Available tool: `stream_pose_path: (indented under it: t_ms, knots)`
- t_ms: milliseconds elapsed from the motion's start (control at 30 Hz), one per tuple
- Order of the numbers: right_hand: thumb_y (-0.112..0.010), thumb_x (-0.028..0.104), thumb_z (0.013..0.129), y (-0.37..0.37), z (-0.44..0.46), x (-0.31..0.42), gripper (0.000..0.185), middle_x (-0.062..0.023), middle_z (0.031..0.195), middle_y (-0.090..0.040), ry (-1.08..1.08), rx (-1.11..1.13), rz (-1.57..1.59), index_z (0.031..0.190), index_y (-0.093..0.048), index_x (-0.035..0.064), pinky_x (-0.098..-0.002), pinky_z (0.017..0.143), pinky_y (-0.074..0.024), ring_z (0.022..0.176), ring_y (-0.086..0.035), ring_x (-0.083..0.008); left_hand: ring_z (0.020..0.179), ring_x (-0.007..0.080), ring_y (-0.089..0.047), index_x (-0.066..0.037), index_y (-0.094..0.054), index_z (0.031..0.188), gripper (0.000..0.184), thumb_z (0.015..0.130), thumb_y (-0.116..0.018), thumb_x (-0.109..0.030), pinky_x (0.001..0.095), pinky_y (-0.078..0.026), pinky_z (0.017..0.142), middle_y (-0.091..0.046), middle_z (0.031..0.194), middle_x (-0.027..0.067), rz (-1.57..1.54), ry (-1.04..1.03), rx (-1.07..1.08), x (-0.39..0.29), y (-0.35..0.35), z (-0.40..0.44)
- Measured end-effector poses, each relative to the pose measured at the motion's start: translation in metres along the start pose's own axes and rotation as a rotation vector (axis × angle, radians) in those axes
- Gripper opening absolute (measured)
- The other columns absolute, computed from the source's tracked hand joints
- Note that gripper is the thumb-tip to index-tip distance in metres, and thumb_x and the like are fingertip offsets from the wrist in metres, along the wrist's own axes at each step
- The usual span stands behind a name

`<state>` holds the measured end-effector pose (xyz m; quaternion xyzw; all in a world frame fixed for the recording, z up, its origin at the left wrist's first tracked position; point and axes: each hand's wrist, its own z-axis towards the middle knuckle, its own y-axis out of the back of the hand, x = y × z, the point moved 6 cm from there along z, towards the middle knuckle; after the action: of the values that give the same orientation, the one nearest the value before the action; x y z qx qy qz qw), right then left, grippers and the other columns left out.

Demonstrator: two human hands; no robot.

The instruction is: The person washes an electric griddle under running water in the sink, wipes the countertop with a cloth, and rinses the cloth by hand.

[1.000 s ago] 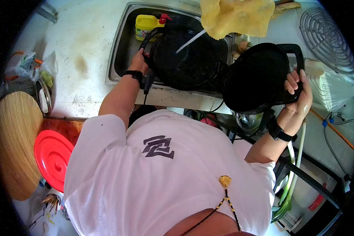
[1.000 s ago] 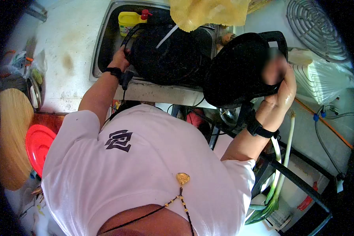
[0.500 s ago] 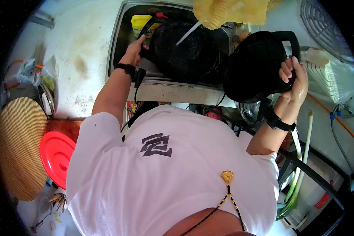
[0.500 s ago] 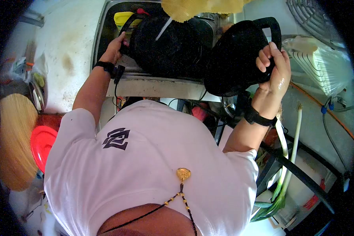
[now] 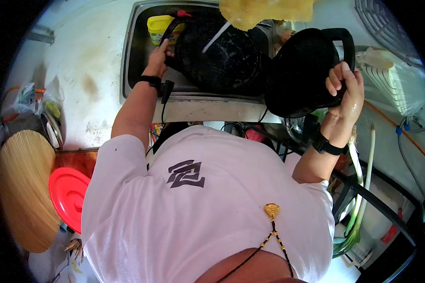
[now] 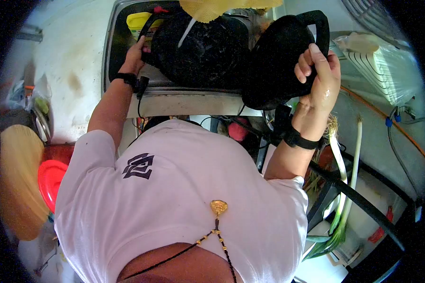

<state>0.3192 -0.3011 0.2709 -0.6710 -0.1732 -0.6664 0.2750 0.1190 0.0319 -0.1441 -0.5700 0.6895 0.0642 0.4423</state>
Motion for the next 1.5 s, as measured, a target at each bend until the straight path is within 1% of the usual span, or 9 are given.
stream_pose_path:
  t_ms: [167,400,600,867,967,1100,1267,1367,1500]
  knots:
    - [-0.058,0.005,0.089,-0.003,-0.004,-0.005,0.015,-0.0034,0.065,-0.041,0.019,-0.044,-0.032,0.083,-0.045,0.0018,-0.0233,0.041,-0.0324,0.051,-0.039,-0.0109,0.057,0.0149,-0.049,-0.004,-0.055,0.082,0.028,0.088,-0.068,-0.028,0.0316,-0.047,0.058,-0.048,0.062,0.0019,-0.077,-0.058,-0.016,-0.001,-0.008,0.003]
    - [-0.059,0.003,0.088,-0.003,-0.006,-0.007,0.015,-0.0038,0.065,-0.042,0.029,-0.075,-0.019,0.086,-0.044,0.0018,-0.0241,0.041,-0.0322,0.051,-0.039,-0.0112,0.056,0.0159,-0.049,-0.004,-0.056,0.079,0.028,0.089,-0.067,-0.027,0.0321,-0.046,0.057,-0.048,0.061,0.0020,-0.034,-0.065,-0.052,-0.001,-0.017,0.006]
    - [-0.059,0.005,0.088,-0.005,0.005,-0.002,0.016,-0.0047,0.066,-0.043,0.016,-0.092,0.001,0.079,-0.045,0.0013,-0.0249,0.042,-0.0319,0.051,-0.041,-0.0118,0.058,0.0186,-0.050,-0.003,-0.056,0.080,0.026,0.094,-0.058,-0.024,0.0339,-0.045,0.058,-0.048,0.062,0.0031,-0.173,0.003,-0.004,0.003,-0.026,0.005]
    - [-0.054,0.005,0.088,-0.007,0.014,0.017,0.013,-0.0075,0.073,-0.045,-0.060,0.003,0.202,0.080,-0.046,-0.0016,-0.0238,0.046,-0.0329,0.058,-0.043,-0.0118,0.062,0.0190,-0.050,-0.001,-0.048,0.101,0.016,0.098,-0.046,-0.017,0.0352,-0.045,0.058,-0.050,0.071,0.0077,-0.166,0.085,0.058,0.042,0.000,0.032]
    - [-0.054,0.005,0.088,-0.010,0.010,0.028,0.011,-0.0086,0.077,-0.046,-0.061,0.021,0.250,0.086,-0.045,-0.0024,-0.0228,0.047,-0.0340,0.061,-0.042,-0.0118,0.063,0.0192,-0.050,-0.002,-0.047,0.101,0.016,0.098,-0.045,-0.017,0.0353,-0.045,0.059,-0.051,0.072,0.0081,-0.208,0.182,-0.062,0.051,0.005,0.017]
    - [-0.052,0.005,0.090,-0.011,0.011,0.043,0.012,-0.0083,0.076,-0.045,-0.078,0.065,0.310,0.091,-0.044,-0.0039,-0.0223,0.048,-0.0341,0.061,-0.041,-0.0116,0.062,0.0195,-0.049,-0.003,-0.048,0.099,0.016,0.099,-0.044,-0.019,0.0368,-0.044,0.060,-0.051,0.073,0.0082,-0.128,0.153,-0.094,0.062,0.012,0.021]
    - [-0.051,0.005,0.091,-0.019,0.009,0.063,0.014,-0.0082,0.076,-0.044,-0.075,0.095,0.342,0.094,-0.043,-0.0064,-0.0217,0.048,-0.0333,0.061,-0.040,-0.0106,0.072,0.0254,-0.051,-0.002,-0.051,0.103,0.019,0.098,-0.043,-0.018,0.0444,-0.043,0.067,-0.055,0.084,0.0111,-0.040,0.250,-0.209,0.061,0.001,0.000]
    - [-0.052,0.002,0.090,-0.021,0.011,0.069,0.019,-0.0086,0.077,-0.043,-0.098,0.109,0.376,0.101,-0.042,-0.0098,-0.0218,0.048,-0.0332,0.060,-0.040,-0.0113,0.078,0.0279,-0.052,0.000,-0.049,0.113,0.026,0.097,-0.045,-0.019,0.0457,-0.044,0.068,-0.055,0.092,0.0138,-0.122,0.184,-0.098,0.113,0.032,0.072]
    - [-0.051,0.002,0.091,-0.024,0.010,0.071,0.019,-0.0091,0.078,-0.044,-0.085,0.095,0.386,0.102,-0.042,-0.0096,-0.0219,0.048,-0.0331,0.060,-0.040,-0.0113,0.080,0.0284,-0.053,0.001,-0.047,0.121,0.034,0.095,-0.047,-0.022,0.0462,-0.044,0.065,-0.055,0.095,0.0149,-0.111,0.148,-0.030,0.124,0.036,0.087]
